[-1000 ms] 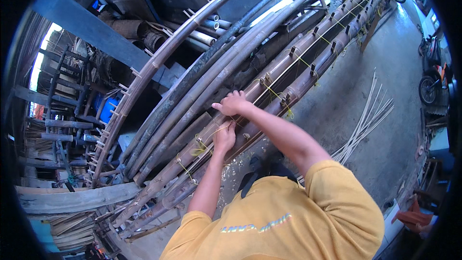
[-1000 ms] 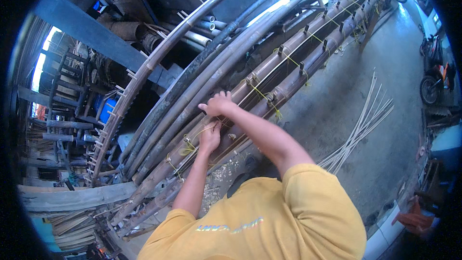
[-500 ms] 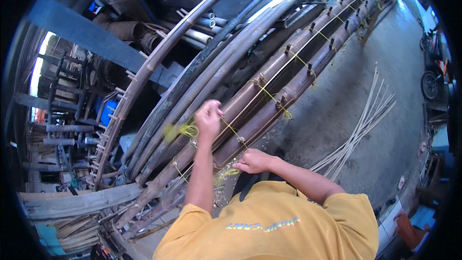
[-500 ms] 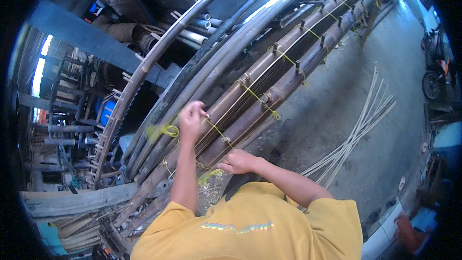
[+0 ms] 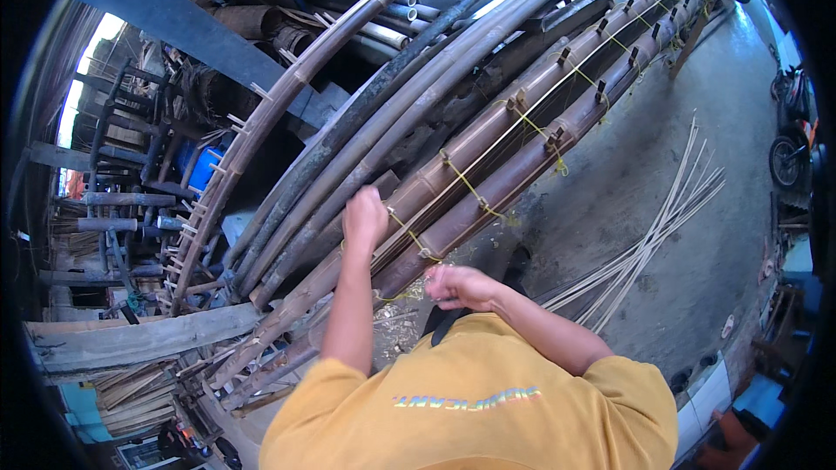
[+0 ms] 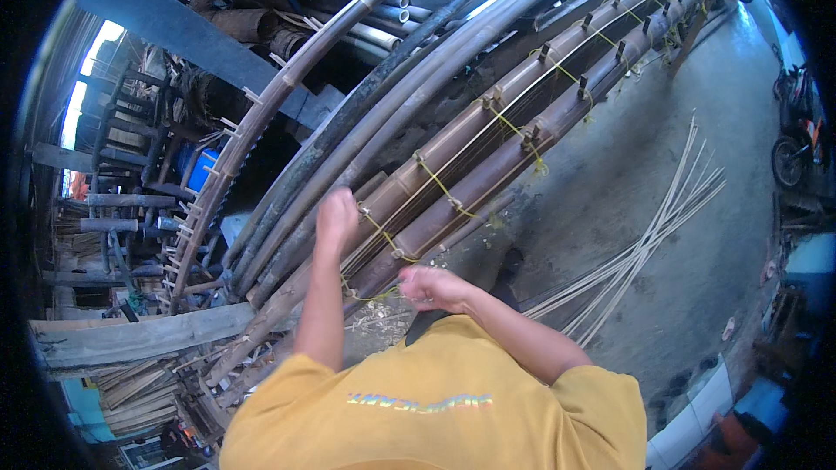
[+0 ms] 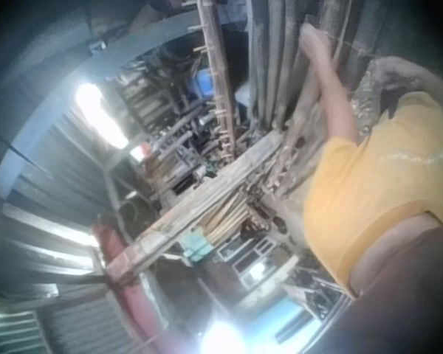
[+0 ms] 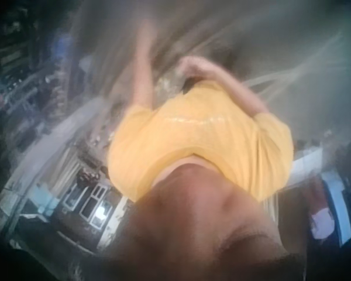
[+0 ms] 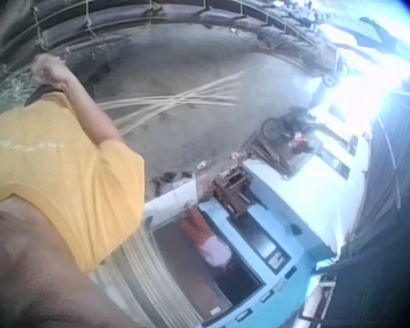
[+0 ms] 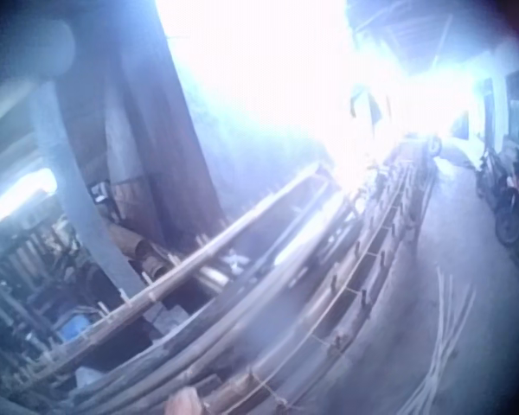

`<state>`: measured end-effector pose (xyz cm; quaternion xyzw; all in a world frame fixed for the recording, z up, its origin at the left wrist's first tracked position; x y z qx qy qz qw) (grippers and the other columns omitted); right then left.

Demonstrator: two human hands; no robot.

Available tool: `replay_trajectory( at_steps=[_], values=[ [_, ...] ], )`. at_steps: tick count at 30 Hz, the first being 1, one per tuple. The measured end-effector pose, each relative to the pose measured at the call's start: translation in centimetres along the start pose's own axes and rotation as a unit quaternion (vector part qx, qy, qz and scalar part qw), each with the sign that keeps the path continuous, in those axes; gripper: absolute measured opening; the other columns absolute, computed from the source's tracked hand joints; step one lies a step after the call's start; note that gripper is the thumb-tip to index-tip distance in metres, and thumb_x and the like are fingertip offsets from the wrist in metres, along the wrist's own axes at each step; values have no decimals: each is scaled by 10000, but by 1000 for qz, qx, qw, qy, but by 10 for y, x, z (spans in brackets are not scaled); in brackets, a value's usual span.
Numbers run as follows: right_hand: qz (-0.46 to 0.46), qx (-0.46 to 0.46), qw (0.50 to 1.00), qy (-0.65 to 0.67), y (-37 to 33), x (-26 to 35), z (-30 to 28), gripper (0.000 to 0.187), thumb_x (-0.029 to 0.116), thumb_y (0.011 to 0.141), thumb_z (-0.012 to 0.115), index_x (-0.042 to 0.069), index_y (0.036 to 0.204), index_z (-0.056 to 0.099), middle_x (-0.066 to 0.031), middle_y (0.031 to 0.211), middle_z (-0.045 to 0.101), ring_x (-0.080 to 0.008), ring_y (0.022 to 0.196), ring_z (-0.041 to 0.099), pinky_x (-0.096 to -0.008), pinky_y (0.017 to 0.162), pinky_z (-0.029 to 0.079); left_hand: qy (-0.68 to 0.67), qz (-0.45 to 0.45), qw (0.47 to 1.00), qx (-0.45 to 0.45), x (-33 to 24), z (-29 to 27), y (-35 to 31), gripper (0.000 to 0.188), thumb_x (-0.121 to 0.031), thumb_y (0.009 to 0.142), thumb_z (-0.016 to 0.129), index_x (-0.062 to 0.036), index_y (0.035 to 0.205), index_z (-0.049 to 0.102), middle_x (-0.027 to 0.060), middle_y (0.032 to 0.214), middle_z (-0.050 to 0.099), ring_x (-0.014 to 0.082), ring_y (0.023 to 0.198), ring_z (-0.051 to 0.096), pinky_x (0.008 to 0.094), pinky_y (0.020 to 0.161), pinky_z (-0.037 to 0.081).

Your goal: The person repeatedly ties thin bamboo poles to a curved metal frame using yellow string. They wrap the string around the poles and frame, then tie knots to secure them in place.

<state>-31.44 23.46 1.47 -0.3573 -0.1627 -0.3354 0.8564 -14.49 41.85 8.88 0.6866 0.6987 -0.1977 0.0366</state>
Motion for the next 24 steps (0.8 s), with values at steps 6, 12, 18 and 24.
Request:
replay_trajectory(
  at_steps=[6, 12, 18, 24],
  values=[
    [-389, -112, 909, -99, 34, 52, 125, 280, 191, 1015, 389, 35, 837, 539, -103, 797, 579, -241, 776, 568, -362, 744, 466, -52, 5, 998, 30, 9, 46, -81, 308, -257, 930, 623, -36, 1141, 588, 184, 1109, 665, 346, 1076, 628, 463, 909, 480],
    [-235, -48, 576, -782, 136, 117, 128, 472, 467, 980, 446, 87, 1035, 721, -166, 1029, 698, -343, 961, 650, -577, 932, 408, -141, 72, 987, -30, 27, 54, -71, 305, -295, 1001, 519, -64, 1122, 678, 227, 1043, 693, 421, 1032, 642, 486, 911, 480],
    [-179, 153, 933, -272, 78, 129, 128, 430, 349, 1000, 553, 4, 744, 575, 13, 681, 532, -122, 637, 453, -317, 599, 419, -237, 79, 968, 22, 61, 75, -62, 336, -344, 1002, 506, -94, 1156, 670, 223, 1005, 698, 437, 987, 654, 507, 858, 496],
    [-284, 116, 666, -680, 20, -3, 22, 458, 343, 979, 534, -6, 705, 649, -243, 683, 626, -441, 695, 628, -500, 662, 495, -303, 86, 949, -27, 40, 67, -58, 253, -227, 1006, 540, -29, 1023, 697, 133, 878, 722, 269, 849, 692, 382, 765, 518]
  ],
)
Point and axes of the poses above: each hand's wrist, its own y-axis towards the middle knuckle, its own z-axis out of the palm, x = y × z, the point moved 2 cm from there along y, towards the middle knuckle
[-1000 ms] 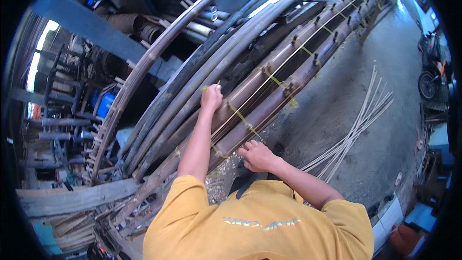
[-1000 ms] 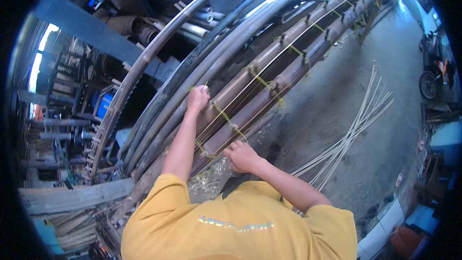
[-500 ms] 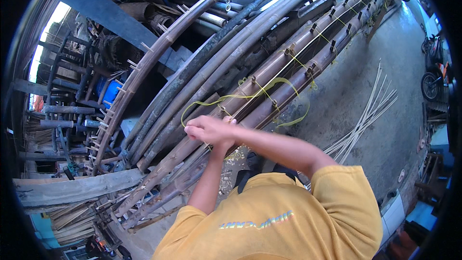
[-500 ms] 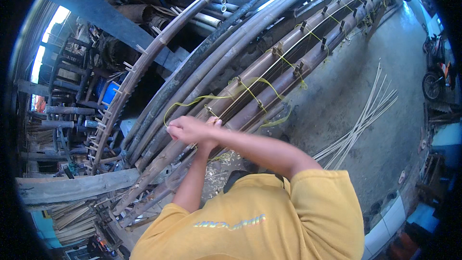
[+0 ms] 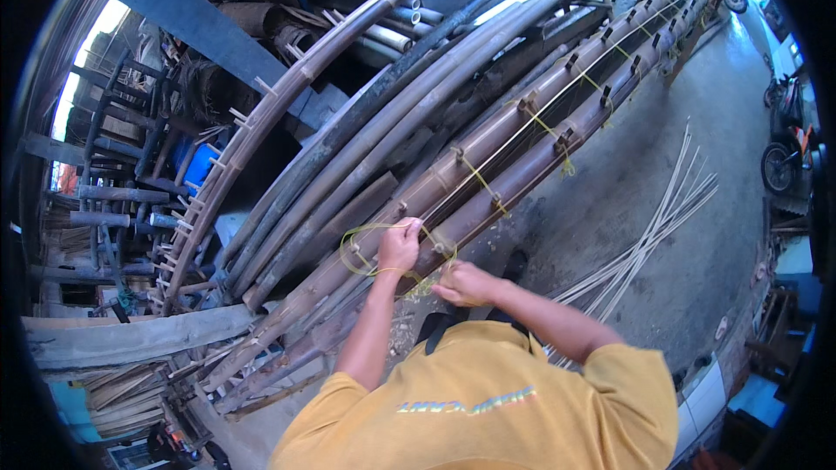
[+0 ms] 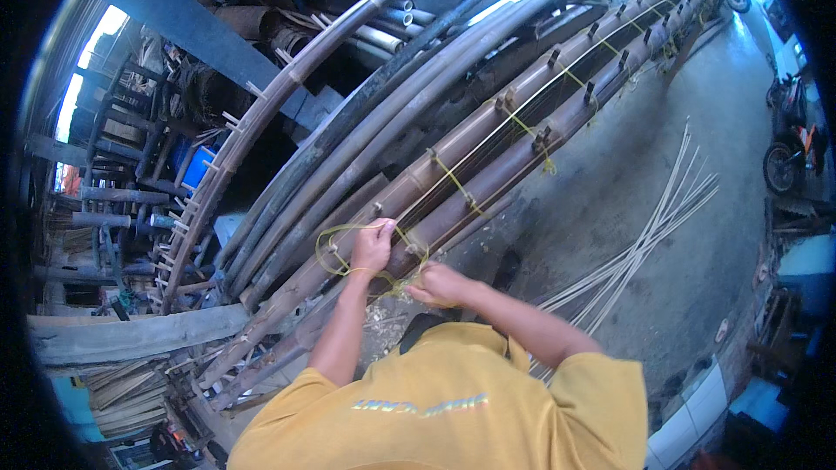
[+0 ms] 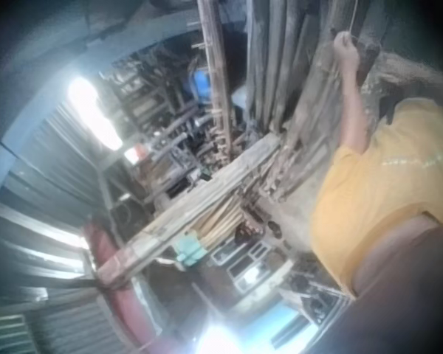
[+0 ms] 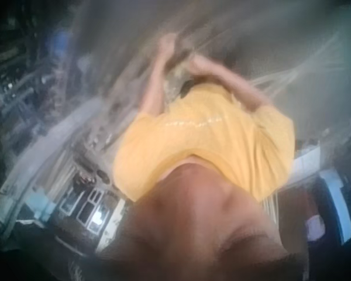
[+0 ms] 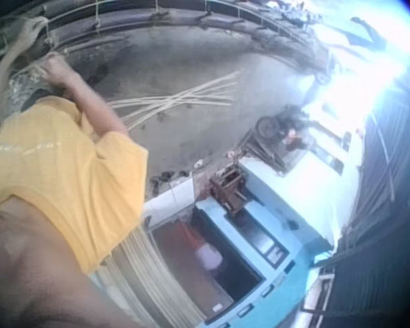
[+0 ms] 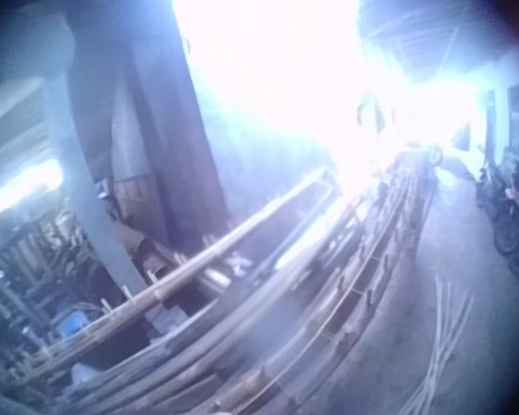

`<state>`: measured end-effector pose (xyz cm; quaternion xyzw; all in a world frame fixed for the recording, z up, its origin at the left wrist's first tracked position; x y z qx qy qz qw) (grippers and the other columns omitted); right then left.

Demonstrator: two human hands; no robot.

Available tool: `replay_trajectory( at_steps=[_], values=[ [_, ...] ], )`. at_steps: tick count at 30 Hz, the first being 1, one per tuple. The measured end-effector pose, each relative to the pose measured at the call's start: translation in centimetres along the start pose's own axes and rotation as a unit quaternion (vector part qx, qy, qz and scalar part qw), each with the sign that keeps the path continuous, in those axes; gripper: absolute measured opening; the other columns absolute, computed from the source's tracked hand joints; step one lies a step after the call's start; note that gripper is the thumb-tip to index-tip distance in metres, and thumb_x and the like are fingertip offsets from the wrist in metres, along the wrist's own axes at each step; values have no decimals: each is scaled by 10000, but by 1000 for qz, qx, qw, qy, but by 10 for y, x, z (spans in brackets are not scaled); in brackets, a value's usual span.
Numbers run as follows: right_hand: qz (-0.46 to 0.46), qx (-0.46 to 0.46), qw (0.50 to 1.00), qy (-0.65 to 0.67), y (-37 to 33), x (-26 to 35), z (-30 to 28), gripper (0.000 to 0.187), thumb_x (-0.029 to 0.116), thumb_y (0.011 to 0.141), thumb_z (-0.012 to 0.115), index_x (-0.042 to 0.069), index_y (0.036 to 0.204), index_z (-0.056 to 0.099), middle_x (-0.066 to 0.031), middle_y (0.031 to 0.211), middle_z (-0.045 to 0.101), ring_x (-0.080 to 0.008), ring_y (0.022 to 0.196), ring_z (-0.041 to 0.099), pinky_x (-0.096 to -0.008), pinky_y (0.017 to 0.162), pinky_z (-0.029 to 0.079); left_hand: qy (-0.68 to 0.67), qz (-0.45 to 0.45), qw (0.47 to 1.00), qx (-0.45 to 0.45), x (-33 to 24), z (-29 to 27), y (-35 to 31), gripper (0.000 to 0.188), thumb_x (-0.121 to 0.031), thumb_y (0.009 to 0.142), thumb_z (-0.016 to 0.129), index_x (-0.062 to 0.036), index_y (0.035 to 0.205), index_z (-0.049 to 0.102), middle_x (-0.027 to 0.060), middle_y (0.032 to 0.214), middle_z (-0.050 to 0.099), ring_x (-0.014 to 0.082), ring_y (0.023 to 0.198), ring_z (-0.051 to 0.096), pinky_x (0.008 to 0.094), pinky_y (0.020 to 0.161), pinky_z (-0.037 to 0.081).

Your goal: The person repeatedly ties thin bamboo poles to a curved metal frame using yellow string. They wrap the string around the poles and frame, then tie knots to secure them in place.

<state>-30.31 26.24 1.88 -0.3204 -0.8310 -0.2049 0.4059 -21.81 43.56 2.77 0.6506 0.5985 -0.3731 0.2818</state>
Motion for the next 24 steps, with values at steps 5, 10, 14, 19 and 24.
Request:
replay_trajectory(
  at_steps=[5, 10, 14, 19, 24],
  values=[
    [109, -10, 986, 123, 0, 10, -10, 471, 354, 986, 527, -18, 706, 600, -234, 679, 598, -435, 668, 582, -499, 653, 478, -114, 7, 983, -141, -96, -53, 75, 342, -269, 1048, 506, 1, 974, 703, 10, 656, 616, 80, 634, 562, 269, 609, 465],
    [128, -137, 949, 255, -10, 14, -30, 355, 303, 1006, 541, 13, 831, 646, -134, 718, 637, -260, 664, 629, -390, 664, 503, 267, 28, 951, -152, 39, -33, 128, 265, -221, 971, 514, -58, 995, 722, 180, 814, 705, 379, 796, 683, 455, 764, 537],
    [93, -420, 680, 594, -49, -20, -19, 265, 303, 1027, 518, 81, 990, 657, -102, 1056, 689, -208, 1006, 637, -345, 936, 470, 186, 90, 952, -224, 68, -141, 147, 246, -191, 935, 534, -81, 937, 754, 135, 895, 737, 296, 841, 710, 444, 785, 542],
    [278, -396, 450, 750, -82, -23, 53, 344, 387, 1050, 453, 100, 1159, 608, -110, 1268, 620, -233, 1161, 591, -417, 1034, 445, -70, -121, 909, -392, 126, -422, 92, 424, -275, 980, 551, 14, 1287, 506, 135, 914, 681, 235, 773, 679, 399, 683, 548],
    [379, -53, 488, 785, -28, 30, 128, 408, 438, 1041, 458, 88, 1201, 595, -80, 1149, 664, -227, 1080, 625, -443, 1015, 473, 206, -21, 974, -93, 52, -272, 4, 259, -201, 943, 534, 6, 997, 679, 223, 993, 697, 378, 940, 672, 441, 854, 523]
  ],
)
Point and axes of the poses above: each hand's wrist, its own y-axis towards the middle knuckle, its own z-axis out of the palm, x = y × z, the point moved 2 cm from there along y, towards the middle knuckle
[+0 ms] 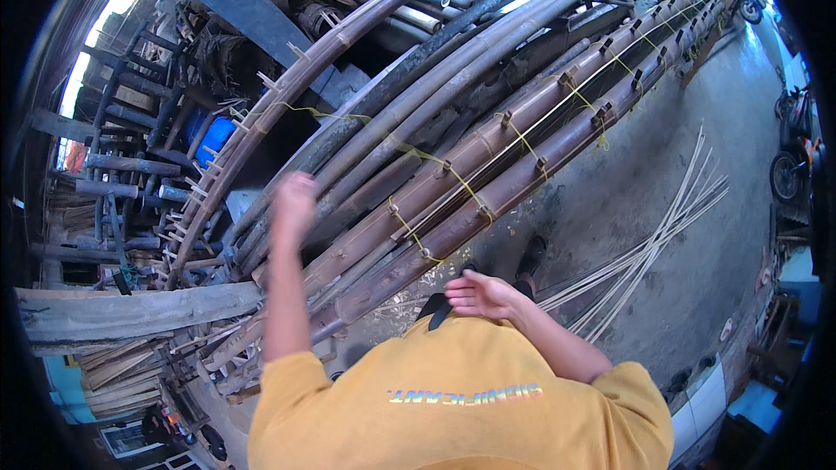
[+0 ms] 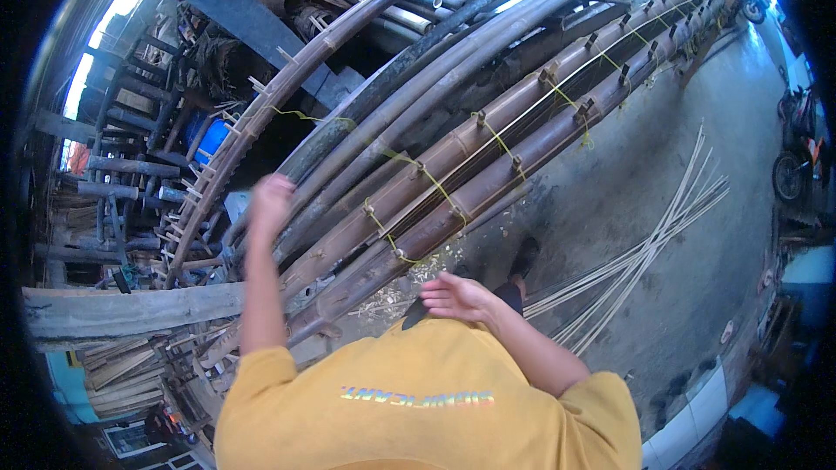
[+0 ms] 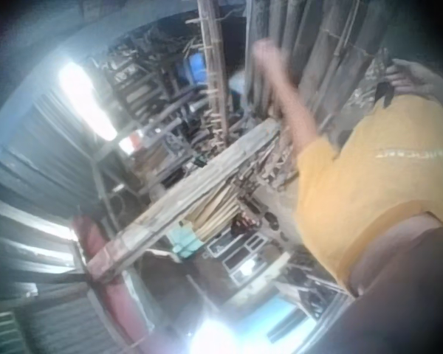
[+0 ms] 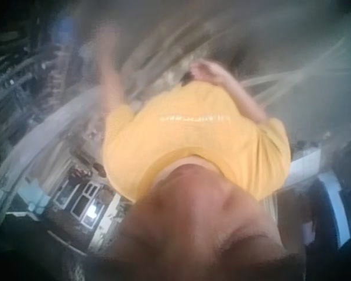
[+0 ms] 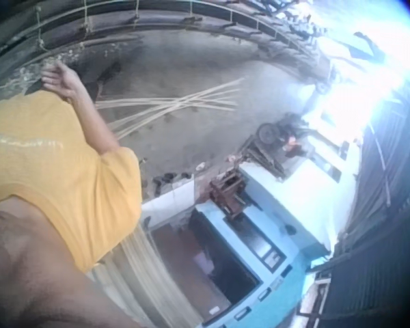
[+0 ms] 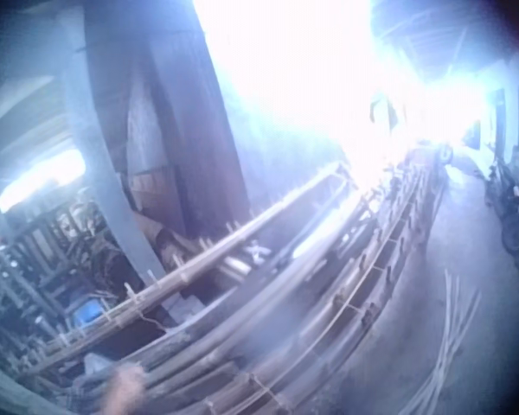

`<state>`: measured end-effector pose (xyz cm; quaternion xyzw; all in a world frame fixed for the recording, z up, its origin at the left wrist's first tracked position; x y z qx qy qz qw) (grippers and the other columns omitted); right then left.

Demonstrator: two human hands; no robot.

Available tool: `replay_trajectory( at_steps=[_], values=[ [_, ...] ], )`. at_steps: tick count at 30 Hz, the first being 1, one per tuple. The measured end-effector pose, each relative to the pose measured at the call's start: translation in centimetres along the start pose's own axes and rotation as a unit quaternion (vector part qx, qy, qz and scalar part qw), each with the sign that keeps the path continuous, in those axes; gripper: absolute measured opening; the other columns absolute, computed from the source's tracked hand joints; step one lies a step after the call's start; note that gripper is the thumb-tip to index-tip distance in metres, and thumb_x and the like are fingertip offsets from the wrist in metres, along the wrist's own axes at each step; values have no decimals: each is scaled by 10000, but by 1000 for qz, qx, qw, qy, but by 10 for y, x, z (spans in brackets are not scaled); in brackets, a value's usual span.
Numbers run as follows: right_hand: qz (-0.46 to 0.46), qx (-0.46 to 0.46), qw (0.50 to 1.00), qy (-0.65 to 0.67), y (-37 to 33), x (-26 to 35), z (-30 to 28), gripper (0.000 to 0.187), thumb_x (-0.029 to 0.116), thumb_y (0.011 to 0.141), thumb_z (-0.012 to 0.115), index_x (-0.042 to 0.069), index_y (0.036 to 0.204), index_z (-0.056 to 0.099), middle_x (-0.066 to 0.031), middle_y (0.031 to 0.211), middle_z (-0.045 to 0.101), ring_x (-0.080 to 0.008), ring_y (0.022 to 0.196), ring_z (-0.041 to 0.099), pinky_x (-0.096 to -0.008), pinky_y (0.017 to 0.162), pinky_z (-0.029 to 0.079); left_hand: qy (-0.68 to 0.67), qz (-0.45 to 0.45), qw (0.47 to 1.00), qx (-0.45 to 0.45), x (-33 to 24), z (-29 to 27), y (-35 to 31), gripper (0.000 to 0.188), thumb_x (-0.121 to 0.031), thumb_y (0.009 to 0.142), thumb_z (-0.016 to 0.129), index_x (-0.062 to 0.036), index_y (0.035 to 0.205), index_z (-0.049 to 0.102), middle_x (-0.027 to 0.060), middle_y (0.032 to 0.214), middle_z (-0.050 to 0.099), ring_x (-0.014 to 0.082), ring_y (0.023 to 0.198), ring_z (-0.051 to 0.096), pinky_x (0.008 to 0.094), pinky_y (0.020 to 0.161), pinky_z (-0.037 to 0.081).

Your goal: The person repeatedly ties thin bamboo poles to a curved metal frame using yellow string. They wrap the string around the poles and frame, then tie knots to secure them in place.

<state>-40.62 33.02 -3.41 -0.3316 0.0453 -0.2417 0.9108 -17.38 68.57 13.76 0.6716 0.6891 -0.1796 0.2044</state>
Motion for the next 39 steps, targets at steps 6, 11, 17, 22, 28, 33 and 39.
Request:
replay_trajectory(
  at_steps=[6, 11, 17, 22, 28, 33, 39],
  values=[
    [-520, -120, 837, -120, 56, 33, 117, 272, 305, 1040, 459, 90, 970, 610, -33, 841, 606, -204, 820, 608, -340, 831, 512, -25, -6, 992, 123, -76, 140, -143, 273, -201, 937, 610, -29, 1148, 623, 227, 1028, 691, 373, 970, 674, 463, 874, 521],
    [-472, 56, 319, -820, 69, 62, 231, 508, 460, 1023, 430, 48, 903, 703, -126, 851, 669, -294, 791, 644, -427, 774, 505, -110, 198, 964, -140, -27, 184, -156, 277, -231, 979, 602, -37, 1176, 607, 145, 1125, 656, 306, 1058, 626, 439, 922, 480],
    [-317, -109, 522, -785, 95, 131, 207, 522, 463, 1014, 450, 35, 874, 713, -179, 965, 683, -312, 975, 649, -396, 860, 481, -111, 58, 988, 90, -44, 157, -138, 253, -203, 1005, 534, -29, 1156, 640, 216, 1127, 673, 442, 1041, 626, 451, 866, 510],
    [-357, 206, 582, -701, 5, 50, 162, 414, 301, 1006, 503, 5, 749, 633, -195, 722, 634, -383, 729, 637, -445, 729, 494, -183, 122, 975, 29, -41, 154, -140, 210, -162, 995, 531, -21, 1014, 686, 199, 972, 703, 373, 948, 677, 432, 828, 525],
    [-367, 89, 523, -764, 29, 9, 100, 406, 293, 957, 560, 14, 666, 609, -206, 661, 606, -406, 701, 613, -487, 792, 494, -314, 136, 939, -14, -79, 104, -85, 220, -112, 1002, 539, -13, 932, 723, 57, 793, 692, 166, 755, 656, 325, 763, 525],
    [-399, 109, 440, -797, 3, 11, 82, 256, 249, 916, 599, 39, 784, 660, -180, 843, 662, -367, 854, 634, -466, 944, 465, -117, 4, 990, -73, -17, 144, 16, 322, -270, 1020, 503, -8, 1036, 690, 174, 820, 685, 283, 754, 664, 424, 708, 520],
    [-521, -189, 529, -643, -70, 46, 0, 425, 130, 840, 598, 49, 1255, 627, -179, 1329, 576, -352, 1275, 513, -467, 1086, 400, 266, 67, 911, 308, -50, 187, 61, 405, -358, 940, 572, -2, 1079, 705, 289, 1100, 660, 437, 1059, 640, 491, 918, 502]
  ],
)
Point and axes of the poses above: each hand's wrist, its own y-axis towards the middle knuckle, its own z-axis out of the palm, x = y × z, the point moved 2 cm from there along y, towards the middle knuckle
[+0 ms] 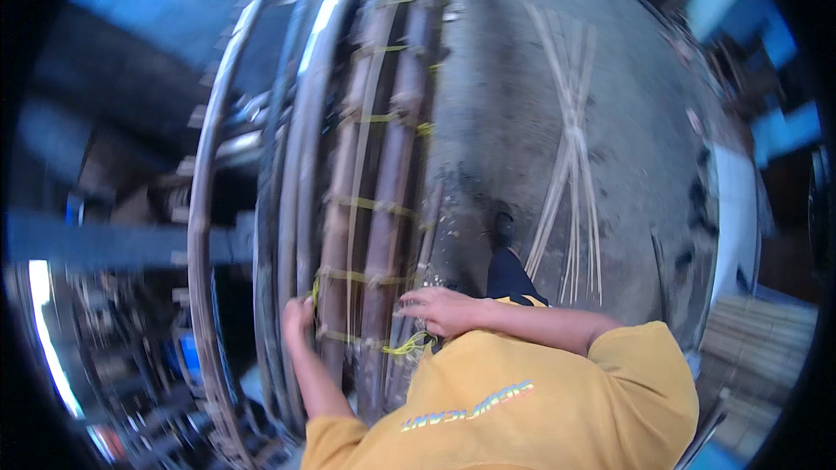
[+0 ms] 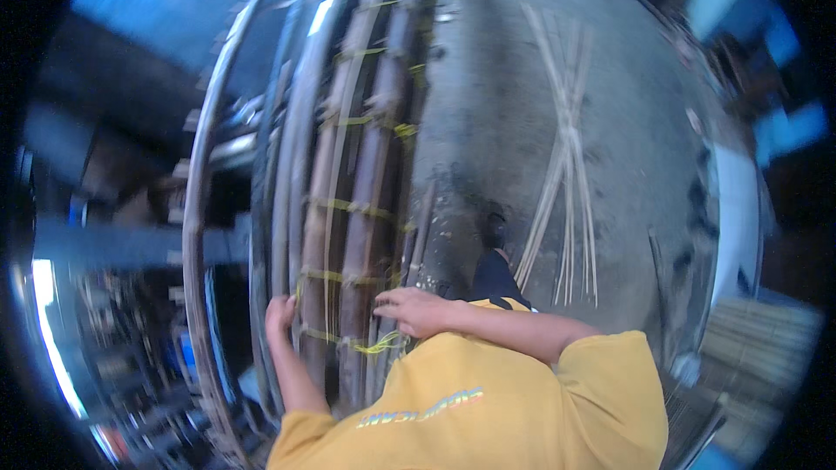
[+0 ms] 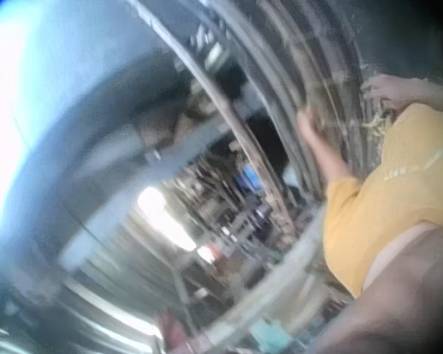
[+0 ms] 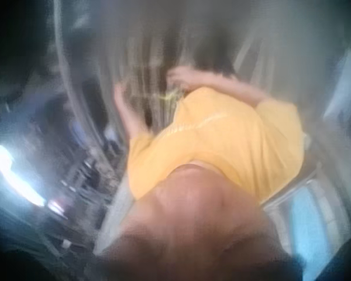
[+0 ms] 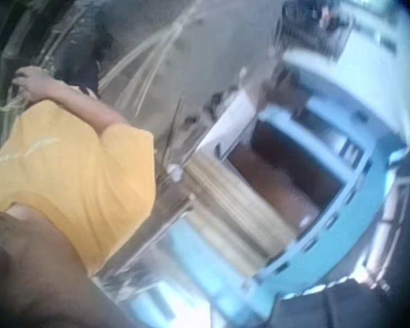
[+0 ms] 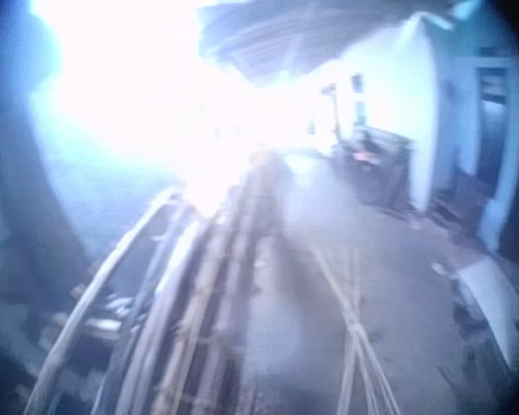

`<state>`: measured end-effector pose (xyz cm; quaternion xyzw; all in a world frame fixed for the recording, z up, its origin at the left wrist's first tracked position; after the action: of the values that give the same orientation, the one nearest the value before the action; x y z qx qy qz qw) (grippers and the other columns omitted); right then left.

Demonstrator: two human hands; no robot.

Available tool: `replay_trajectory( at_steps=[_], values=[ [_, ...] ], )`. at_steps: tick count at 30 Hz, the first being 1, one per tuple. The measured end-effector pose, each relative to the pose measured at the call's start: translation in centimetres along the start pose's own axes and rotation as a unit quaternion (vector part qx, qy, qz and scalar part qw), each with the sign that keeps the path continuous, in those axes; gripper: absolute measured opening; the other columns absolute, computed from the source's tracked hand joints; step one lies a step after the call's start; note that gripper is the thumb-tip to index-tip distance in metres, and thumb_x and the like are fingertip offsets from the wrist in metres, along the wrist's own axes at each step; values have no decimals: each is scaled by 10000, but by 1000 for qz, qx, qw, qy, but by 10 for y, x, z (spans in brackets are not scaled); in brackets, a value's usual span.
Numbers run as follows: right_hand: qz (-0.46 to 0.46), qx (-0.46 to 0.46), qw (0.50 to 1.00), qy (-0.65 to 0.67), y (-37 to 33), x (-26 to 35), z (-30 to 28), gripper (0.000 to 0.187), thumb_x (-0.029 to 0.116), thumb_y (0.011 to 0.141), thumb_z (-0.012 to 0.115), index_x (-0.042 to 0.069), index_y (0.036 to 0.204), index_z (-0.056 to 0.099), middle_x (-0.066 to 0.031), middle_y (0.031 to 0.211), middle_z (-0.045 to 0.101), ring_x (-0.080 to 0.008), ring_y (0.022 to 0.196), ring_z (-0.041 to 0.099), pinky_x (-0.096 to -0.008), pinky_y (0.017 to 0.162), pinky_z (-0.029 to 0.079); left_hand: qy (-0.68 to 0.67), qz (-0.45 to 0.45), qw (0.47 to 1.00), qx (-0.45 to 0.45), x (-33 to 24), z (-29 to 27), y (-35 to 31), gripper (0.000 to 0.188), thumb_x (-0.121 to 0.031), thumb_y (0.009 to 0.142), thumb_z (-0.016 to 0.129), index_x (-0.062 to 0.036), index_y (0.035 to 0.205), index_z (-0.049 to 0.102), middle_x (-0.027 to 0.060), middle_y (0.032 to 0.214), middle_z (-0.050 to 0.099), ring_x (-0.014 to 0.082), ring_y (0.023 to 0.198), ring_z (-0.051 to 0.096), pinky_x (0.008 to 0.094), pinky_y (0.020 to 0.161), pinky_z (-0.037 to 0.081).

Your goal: The person repeatedly ties thin bamboo poles to a curved metal frame using yellow string. They wrap the string around the poles and frame, then tie knots to secure them in place.

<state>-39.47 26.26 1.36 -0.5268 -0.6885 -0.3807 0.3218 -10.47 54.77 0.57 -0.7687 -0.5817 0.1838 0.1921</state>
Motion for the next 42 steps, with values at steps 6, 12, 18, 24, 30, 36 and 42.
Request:
replay_trajectory(
  at_steps=[6, 12, 18, 24, 30, 36, 42],
  values=[
    [324, -64, 943, 27, -96, -169, -132, 383, 266, 918, 568, 52, 1225, 649, -200, 1297, 593, -357, 1248, 537, -428, 1059, 437, -249, 188, 926, -214, -260, -107, -14, 377, -226, 1016, 541, 61, 1249, 617, 205, 1095, 711, 281, 1019, 685, 367, 913, 513],
    [459, -327, 811, 157, -211, -462, -221, 291, 267, 880, 597, 90, 1072, 727, -174, 1035, 720, -362, 1000, 670, -444, 897, 518, -230, 370, 900, -9, -588, 19, 41, 295, -169, 998, 583, 15, 1217, 653, 166, 1047, 724, 239, 970, 695, 358, 903, 520],
    [695, -387, 592, 131, -346, -762, -282, 254, 285, 876, 570, 112, 954, 738, -169, 946, 717, -366, 899, 682, -472, 784, 531, -2, 407, 838, 363, -761, 307, 78, 592, -389, 982, 597, -22, 1430, 473, 297, 1466, 439, 426, 1410, 373, 461, 1142, 333],
    [761, -428, 486, 36, -456, -970, -372, 276, 278, 917, 561, 85, 1063, 694, -215, 1041, 691, -380, 1001, 664, -512, 854, 521, 118, 329, 882, 317, -864, 401, 92, 576, -481, 900, 665, -292, 1423, 513, 400, 1503, 174, 605, 1339, 253, 609, 1091, 317],
    [828, -307, 468, -23, -534, -1071, -352, 228, 223, 934, 545, 100, 1054, 693, -147, 1101, 693, -355, 1096, 625, -482, 942, 495, -56, 147, 946, 283, -918, 435, 125, 590, -365, 824, 785, -127, 1327, 588, 186, 1347, 535, 410, 1115, 558, 504, 936, 455],
    [739, -447, 486, -136, -522, -997, -376, 237, 228, 1002, 521, 72, 1111, 664, -162, 984, 686, -337, 981, 643, -474, 853, 502, 133, 341, 876, 315, -929, 413, 104, 504, -483, 883, 663, -360, 1361, 563, 305, 1502, 256, 535, 1295, 352, 593, 1069, 349],
    [579, -676, 453, -54, -423, -779, -520, 270, 244, 984, 607, 40, 1161, 612, -164, 831, 683, -242, 735, 695, -369, 654, 524, 183, 295, 827, 443, -898, 405, 106, 599, -641, 906, 564, -356, 1428, 487, 287, 1545, 219, 540, 1383, 285, 587, 1094, 347]
  ],
)
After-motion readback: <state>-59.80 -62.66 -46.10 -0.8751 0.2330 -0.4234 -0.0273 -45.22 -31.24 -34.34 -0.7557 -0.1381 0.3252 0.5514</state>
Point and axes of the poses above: each hand's wrist, its own y-axis towards the middle knuckle, its own z-axis out of the palm, x = y × z, the point moved 2 cm from there along y, towards the middle knuckle
